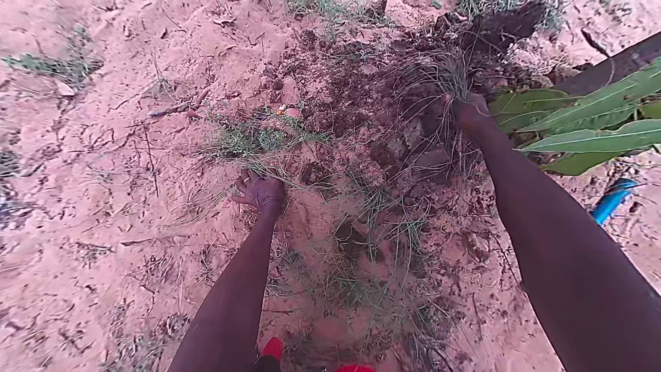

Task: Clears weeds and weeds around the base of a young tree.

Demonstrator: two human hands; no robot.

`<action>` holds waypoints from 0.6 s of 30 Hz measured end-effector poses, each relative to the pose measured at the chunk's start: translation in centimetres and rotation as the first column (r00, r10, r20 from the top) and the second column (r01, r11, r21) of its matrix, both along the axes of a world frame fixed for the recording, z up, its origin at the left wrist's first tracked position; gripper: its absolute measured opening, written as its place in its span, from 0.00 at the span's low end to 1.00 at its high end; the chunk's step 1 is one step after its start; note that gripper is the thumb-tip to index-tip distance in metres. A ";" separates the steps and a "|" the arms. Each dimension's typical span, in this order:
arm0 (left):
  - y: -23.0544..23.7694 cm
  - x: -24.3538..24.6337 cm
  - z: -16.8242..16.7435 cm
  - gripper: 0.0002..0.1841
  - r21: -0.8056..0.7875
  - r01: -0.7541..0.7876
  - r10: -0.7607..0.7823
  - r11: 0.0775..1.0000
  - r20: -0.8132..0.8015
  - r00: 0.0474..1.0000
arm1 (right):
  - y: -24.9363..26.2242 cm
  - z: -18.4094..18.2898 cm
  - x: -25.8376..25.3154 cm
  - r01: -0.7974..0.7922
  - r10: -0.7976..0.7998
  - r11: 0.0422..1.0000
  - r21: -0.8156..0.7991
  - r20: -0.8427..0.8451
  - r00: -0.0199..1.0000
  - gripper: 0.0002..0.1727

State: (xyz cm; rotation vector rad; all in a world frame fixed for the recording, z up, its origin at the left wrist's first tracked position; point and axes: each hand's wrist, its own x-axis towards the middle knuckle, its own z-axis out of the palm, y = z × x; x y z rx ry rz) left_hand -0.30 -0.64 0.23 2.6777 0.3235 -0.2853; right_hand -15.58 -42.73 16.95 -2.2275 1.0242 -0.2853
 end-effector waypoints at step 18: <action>0.1 -0.1 0.4 0.38 -0.032 0.007 -0.007 0.999 0.009 1.000 | 6.8 1.5 -4.6 -0.032 -0.029 0.971 -0.237 -0.251 0.968 0.28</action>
